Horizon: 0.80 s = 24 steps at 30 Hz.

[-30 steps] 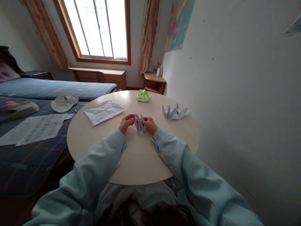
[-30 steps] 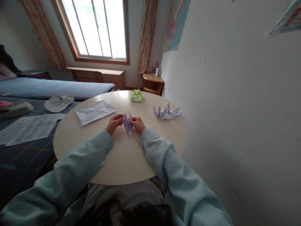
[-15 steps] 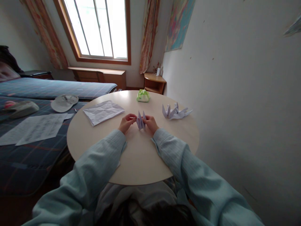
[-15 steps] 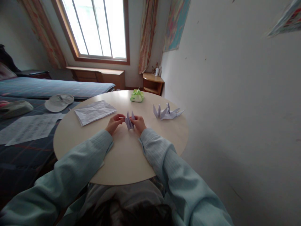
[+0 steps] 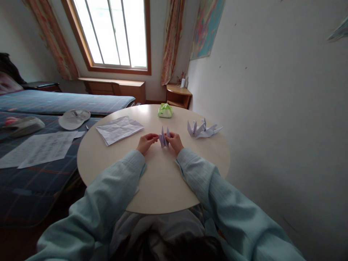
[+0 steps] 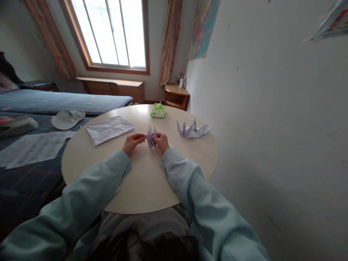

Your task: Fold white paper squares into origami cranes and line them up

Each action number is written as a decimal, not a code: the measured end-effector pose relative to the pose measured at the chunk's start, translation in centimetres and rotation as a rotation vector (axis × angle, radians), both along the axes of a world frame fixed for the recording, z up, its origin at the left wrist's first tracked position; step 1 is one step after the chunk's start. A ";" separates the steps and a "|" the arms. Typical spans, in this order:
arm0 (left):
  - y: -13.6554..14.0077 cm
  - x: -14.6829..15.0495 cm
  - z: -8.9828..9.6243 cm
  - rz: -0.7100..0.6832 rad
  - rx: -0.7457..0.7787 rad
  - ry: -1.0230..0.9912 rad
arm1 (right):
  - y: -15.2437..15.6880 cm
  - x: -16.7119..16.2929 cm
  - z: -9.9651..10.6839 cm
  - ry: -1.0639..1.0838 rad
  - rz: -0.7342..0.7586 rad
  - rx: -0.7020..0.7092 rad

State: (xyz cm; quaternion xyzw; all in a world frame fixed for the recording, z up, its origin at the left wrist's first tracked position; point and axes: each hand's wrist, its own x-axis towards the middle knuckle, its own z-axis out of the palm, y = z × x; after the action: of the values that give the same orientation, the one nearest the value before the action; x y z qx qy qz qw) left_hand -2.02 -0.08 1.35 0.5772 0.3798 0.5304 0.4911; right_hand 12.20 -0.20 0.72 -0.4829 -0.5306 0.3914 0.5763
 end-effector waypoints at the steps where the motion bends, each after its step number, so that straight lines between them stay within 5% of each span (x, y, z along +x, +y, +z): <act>1: 0.0 0.0 0.0 0.001 0.002 0.000 | -0.1 0.0 0.1 0.010 0.014 -0.004; 24: 0.5 0.1 -0.6 -0.046 -0.043 -0.113 | -0.2 -0.3 0.3 0.197 0.024 -0.070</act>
State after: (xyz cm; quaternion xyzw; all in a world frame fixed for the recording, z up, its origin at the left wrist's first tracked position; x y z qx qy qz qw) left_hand -1.94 0.46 0.72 0.5443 0.3495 0.5423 0.5362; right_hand 11.93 -0.43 1.00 -0.4554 -0.4633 0.4621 0.6036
